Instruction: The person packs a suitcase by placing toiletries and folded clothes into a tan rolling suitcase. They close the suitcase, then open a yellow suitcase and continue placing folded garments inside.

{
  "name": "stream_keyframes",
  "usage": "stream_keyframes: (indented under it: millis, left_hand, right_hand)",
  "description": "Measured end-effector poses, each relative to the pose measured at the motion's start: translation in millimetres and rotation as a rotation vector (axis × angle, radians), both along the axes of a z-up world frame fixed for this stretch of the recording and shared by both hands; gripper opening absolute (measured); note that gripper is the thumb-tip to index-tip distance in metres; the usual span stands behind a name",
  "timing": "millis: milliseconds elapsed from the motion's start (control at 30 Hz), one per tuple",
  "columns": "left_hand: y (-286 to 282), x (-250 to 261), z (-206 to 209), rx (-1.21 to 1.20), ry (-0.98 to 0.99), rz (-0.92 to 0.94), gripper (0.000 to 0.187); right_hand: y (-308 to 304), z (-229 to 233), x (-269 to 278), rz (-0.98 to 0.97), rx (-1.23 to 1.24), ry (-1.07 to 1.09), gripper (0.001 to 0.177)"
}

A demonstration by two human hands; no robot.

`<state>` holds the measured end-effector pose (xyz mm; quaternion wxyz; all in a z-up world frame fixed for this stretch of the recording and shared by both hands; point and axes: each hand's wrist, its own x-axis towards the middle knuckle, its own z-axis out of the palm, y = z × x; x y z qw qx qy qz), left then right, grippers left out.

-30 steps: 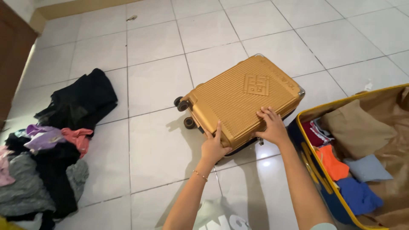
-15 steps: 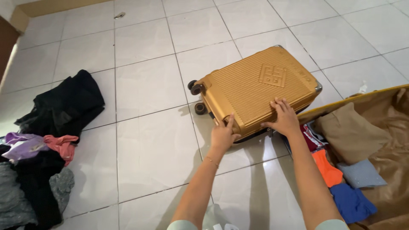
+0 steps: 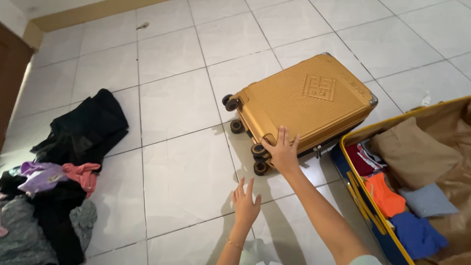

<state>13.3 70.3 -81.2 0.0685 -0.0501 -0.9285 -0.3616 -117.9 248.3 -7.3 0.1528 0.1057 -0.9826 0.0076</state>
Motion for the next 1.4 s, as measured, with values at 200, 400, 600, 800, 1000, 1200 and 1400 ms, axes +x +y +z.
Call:
stream_keyframes:
  millis: [200, 400, 600, 800, 1000, 1200, 1400]
  left_hand:
    - [-12, 1, -8, -0.159, 0.058, -0.089, 0.057]
    - [-24, 6, -11, -0.183, 0.000, -0.037, 0.054]
    - [-20, 20, -23, -0.161, -0.018, -0.071, 0.051]
    - [-17, 24, -24, -0.149, -0.053, -0.068, 0.049]
    - [-26, 29, -15, -0.139, -0.038, -0.073, 0.050]
    - [-24, 30, -11, -0.107, 0.006, -0.022, 0.051]
    - [-3, 59, 12, -0.072, 0.081, -0.123, 0.048]
  right_hand:
    - [27, -25, -41, -0.095, 0.137, 0.023, 0.076]
    - [93, -25, -67, -0.190, 0.117, -0.038, 0.075]
    - [171, -32, -87, -0.298, 0.266, 0.068, 0.080]
    - [213, -22, -94, -0.328, 0.076, 0.024, 0.088]
    - [232, -22, -24, -0.151, -0.353, 0.234, 0.090]
    - [233, -63, 154, -0.572, -0.158, 0.080, 0.042]
    - [234, -71, 176, -0.522, 0.013, 0.077, 0.027]
